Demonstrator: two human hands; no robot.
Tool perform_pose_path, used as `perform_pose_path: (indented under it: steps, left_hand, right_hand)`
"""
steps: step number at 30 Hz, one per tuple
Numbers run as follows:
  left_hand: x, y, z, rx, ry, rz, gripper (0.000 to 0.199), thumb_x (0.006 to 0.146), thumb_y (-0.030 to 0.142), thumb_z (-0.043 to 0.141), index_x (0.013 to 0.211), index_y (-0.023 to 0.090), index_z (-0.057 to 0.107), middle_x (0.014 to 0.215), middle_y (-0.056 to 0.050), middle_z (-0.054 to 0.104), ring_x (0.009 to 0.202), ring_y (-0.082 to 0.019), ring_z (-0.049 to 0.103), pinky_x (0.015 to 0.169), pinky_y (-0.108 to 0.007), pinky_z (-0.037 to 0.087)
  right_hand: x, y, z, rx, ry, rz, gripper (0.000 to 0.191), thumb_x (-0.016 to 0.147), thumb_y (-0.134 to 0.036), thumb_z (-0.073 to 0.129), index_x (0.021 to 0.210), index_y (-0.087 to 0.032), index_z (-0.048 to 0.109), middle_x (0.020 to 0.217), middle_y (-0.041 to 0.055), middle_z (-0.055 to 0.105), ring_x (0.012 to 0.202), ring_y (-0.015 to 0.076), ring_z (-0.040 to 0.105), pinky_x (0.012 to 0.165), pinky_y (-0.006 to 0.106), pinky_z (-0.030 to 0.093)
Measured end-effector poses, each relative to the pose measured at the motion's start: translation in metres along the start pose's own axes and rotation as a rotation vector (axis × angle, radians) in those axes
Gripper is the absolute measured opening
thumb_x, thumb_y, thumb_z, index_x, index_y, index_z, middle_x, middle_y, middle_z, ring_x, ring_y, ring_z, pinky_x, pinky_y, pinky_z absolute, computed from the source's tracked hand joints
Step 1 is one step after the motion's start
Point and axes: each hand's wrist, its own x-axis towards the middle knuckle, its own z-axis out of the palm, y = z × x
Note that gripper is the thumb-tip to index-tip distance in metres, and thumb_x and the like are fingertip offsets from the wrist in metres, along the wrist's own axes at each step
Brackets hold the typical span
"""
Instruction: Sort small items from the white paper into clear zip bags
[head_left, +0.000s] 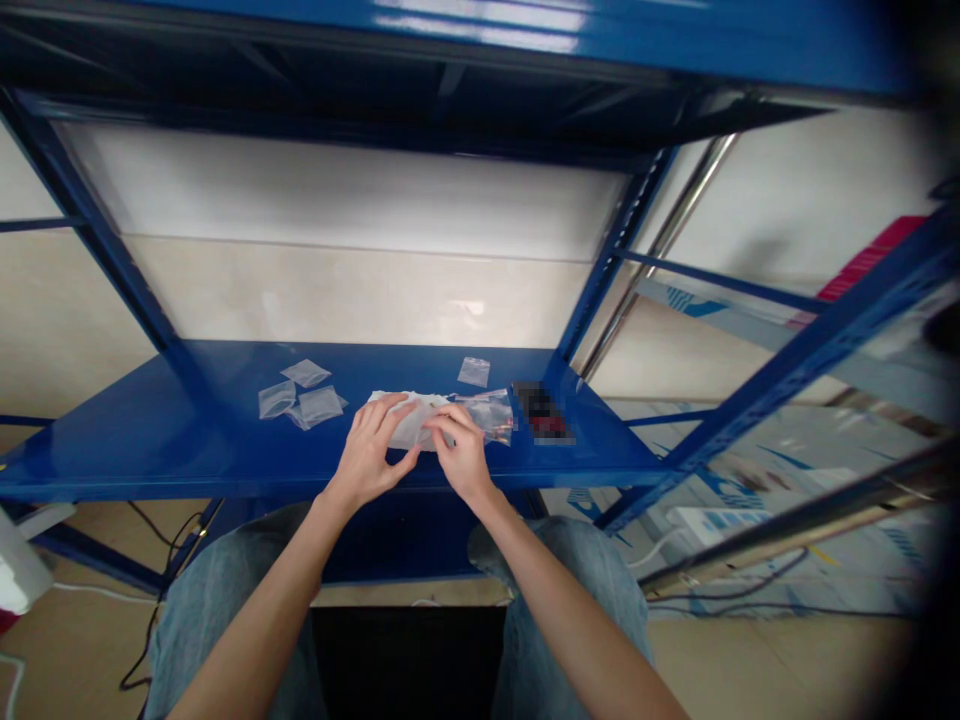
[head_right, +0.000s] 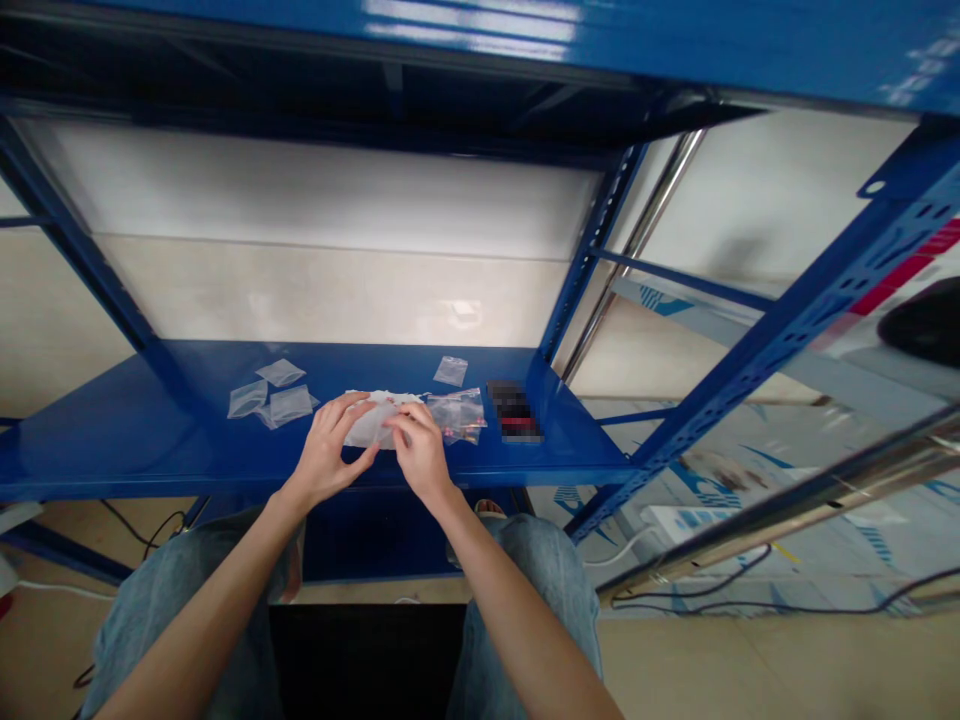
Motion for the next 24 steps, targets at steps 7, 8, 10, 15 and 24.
perform_pose_path:
  steps: [7,8,10,15,24]
  left_hand:
    - [-0.002,-0.005,0.012,0.027,-0.171,0.039,0.066,0.092,0.023,0.052,0.155,0.022,0.031,0.154,-0.012,0.045,0.146,-0.028,0.035,0.122,-0.052,0.021]
    - [-0.003,-0.005,0.014,0.025,-0.177,0.046,0.064,0.092,0.018,0.049,0.154,0.022,0.032,0.153,-0.011,0.047,0.146,-0.027,0.035,0.122,-0.051,0.022]
    - [-0.003,-0.003,0.015,0.022,-0.178,0.053,0.063,0.091,0.012,0.045,0.152,0.022,0.036,0.149,-0.011,0.051,0.144,-0.027,0.038,0.120,-0.051,0.025]
    - [-0.001,-0.004,0.007,0.083,-0.105,-0.038,0.053,0.090,0.012,0.046,0.142,0.016,0.047,0.124,-0.015,0.063,0.123,-0.030,0.052,0.106,-0.046,0.039]
    - [0.007,0.010,0.001,0.178,-0.250,0.065,0.013,0.088,0.012,0.049,0.091,0.019,0.060,0.093,-0.010,0.062,0.100,-0.030,0.054,0.093,-0.044,0.044]
  right_hand:
    - [0.003,-0.007,-0.001,0.282,-0.124,0.131,0.018,0.090,-0.019,0.054,0.083,-0.021,0.070,0.085,0.0042,0.070,0.087,0.0206,0.066,0.085,0.036,0.053]
    - [0.002,-0.008,0.001,0.303,-0.161,0.124,0.017,0.089,-0.018,0.055,0.080,-0.021,0.069,0.083,0.0038,0.069,0.085,0.0203,0.065,0.085,0.036,0.054]
    - [0.001,-0.012,0.003,0.285,-0.189,0.093,0.018,0.089,-0.017,0.055,0.078,-0.021,0.068,0.087,0.0045,0.067,0.090,0.0206,0.065,0.088,0.037,0.053]
    - [-0.006,-0.019,0.002,0.035,-0.132,-0.093,0.029,0.088,-0.009,0.052,0.099,-0.025,0.073,0.111,0.0086,0.063,0.109,0.0239,0.059,0.097,0.045,0.050]
    - [-0.012,-0.020,0.005,-0.089,-0.465,-0.239,0.040,0.076,0.001,0.047,0.101,-0.019,0.071,0.104,0.0096,0.071,0.105,0.0251,0.063,0.095,0.044,0.053]
